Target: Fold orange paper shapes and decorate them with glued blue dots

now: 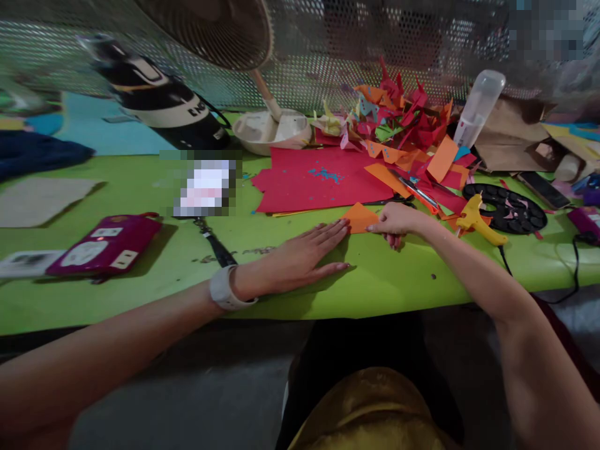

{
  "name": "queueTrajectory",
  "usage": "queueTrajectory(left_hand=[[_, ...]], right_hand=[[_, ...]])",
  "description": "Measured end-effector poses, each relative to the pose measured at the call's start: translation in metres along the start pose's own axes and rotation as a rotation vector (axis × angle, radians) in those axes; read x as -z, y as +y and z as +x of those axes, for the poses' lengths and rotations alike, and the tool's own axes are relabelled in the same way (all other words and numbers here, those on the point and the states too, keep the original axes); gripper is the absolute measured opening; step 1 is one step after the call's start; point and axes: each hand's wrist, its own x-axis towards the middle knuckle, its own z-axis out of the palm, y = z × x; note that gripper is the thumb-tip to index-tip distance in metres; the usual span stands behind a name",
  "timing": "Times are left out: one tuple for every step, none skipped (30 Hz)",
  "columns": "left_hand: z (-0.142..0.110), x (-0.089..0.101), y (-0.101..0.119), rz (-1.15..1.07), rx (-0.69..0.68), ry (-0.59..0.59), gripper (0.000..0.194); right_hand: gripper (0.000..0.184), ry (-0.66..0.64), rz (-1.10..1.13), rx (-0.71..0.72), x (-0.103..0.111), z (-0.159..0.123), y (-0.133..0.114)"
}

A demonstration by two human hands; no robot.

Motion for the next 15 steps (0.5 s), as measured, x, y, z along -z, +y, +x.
queueTrajectory(left_hand=[[-0.005,0.0,-0.004,0.004,0.02,-0.006,0.086],[-0.011,-0.001,-0.008,0.013,0.039,-0.006,0.086],[-0.017,-0.001,-0.012,0.02,0.059,0.0,0.085],[-0.024,-0.001,-0.016,0.022,0.079,-0.001,0.084],[-0.03,0.0,-0.02,0.022,0.098,-0.002,0.083],[-0.035,0.003,-0.024,0.019,0.11,-0.012,0.083],[-0.039,0.007,-0.028,0.014,0.119,-0.026,0.084],[-0.042,0.014,-0.03,0.007,0.132,-0.038,0.084],[-0.043,0.021,-0.032,0.001,0.164,-0.042,0.084],[-0.042,0.03,-0.033,-0.002,0.215,-0.028,0.082],[-0.038,0.039,-0.032,0.002,0.275,0.004,0.08],[-0.032,0.048,-0.031,0.008,0.342,0.047,0.077],[-0.024,0.056,-0.028,-0.005,0.402,0.061,0.072],[-0.014,0.062,-0.025,-0.026,0.432,0.056,0.067],[-0.003,0.066,-0.021,-0.044,0.434,0.051,0.064]], right_hand=[[0.051,-0.003,0.007,0.012,0.0,0.001,0.0],[0.051,-0.01,0.017,0.023,0.0,0.001,0.001],[0.051,-0.018,0.028,0.028,0.0,0.001,0.001],[0.051,-0.026,0.037,0.028,0.0,0.001,0.001],[0.05,-0.03,0.043,0.024,0.0,0.001,0.002],[0.05,-0.027,0.045,0.021,0.0,0.001,0.002],[0.05,-0.023,0.044,0.02,0.0,0.001,0.002],[0.049,-0.021,0.04,0.022,0.0,0.002,0.002],[0.048,-0.021,0.038,0.027,0.0,0.002,0.002],[0.048,-0.021,0.038,0.031,-0.001,0.002,0.002],[0.047,-0.02,0.039,0.029,-0.001,0.003,0.002],[0.047,-0.018,0.04,0.025,-0.001,0.003,0.002],[0.046,-0.015,0.041,0.019,-0.001,0.003,0.002],[0.046,-0.012,0.039,0.014,-0.001,0.003,0.002],[0.046,-0.009,0.033,0.013,-0.001,0.003,0.002]])
